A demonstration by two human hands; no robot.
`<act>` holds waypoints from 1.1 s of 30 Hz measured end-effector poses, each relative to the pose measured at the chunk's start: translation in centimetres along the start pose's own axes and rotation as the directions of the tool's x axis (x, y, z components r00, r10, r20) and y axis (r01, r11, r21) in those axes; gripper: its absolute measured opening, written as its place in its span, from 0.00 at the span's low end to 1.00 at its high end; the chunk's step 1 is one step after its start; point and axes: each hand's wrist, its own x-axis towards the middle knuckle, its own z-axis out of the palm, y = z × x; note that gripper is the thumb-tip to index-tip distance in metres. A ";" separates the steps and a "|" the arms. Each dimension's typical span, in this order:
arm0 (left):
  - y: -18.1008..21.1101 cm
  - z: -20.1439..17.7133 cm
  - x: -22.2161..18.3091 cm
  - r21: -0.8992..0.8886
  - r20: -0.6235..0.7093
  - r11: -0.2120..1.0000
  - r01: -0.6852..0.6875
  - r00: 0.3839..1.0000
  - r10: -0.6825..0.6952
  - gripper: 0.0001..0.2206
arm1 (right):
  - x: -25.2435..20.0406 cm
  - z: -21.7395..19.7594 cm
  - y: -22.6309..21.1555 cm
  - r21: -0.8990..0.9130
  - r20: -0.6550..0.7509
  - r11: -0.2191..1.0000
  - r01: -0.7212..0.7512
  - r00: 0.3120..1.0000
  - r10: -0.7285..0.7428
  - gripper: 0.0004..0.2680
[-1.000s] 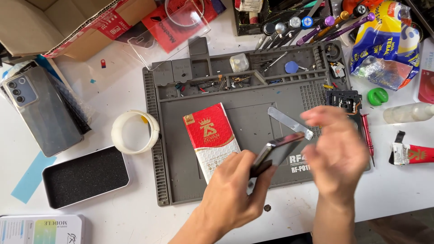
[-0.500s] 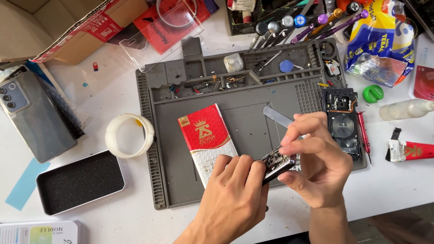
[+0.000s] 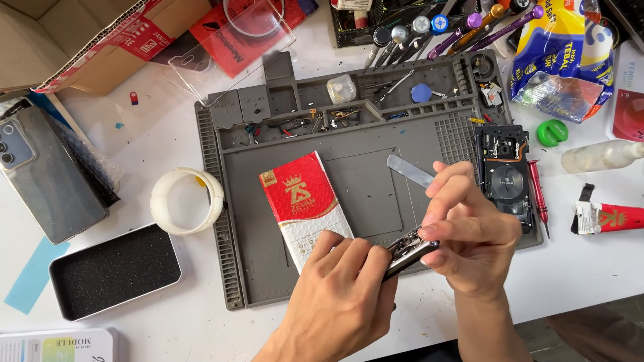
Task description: Applying adhesive to a replacement screen and assembling it onto a mobile phone frame.
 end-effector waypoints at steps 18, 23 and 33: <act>-0.5 -0.2 0.2 -0.048 -0.084 0.997 0.064 0.994 -0.068 0.08 | 1.4 1.4 -2.2 -0.011 0.044 0.987 -0.157 0.987 0.158 0.08; -0.8 -0.4 0.1 -0.079 -0.095 0.993 0.093 0.990 -0.100 0.07 | 1.2 1.9 -1.8 0.024 0.028 0.988 -0.153 0.988 0.152 0.07; -1.4 0.2 -0.4 -0.082 -0.144 0.995 0.050 0.988 -0.062 0.06 | 1.2 2.1 -1.6 0.041 0.042 0.997 -0.064 0.997 0.062 0.05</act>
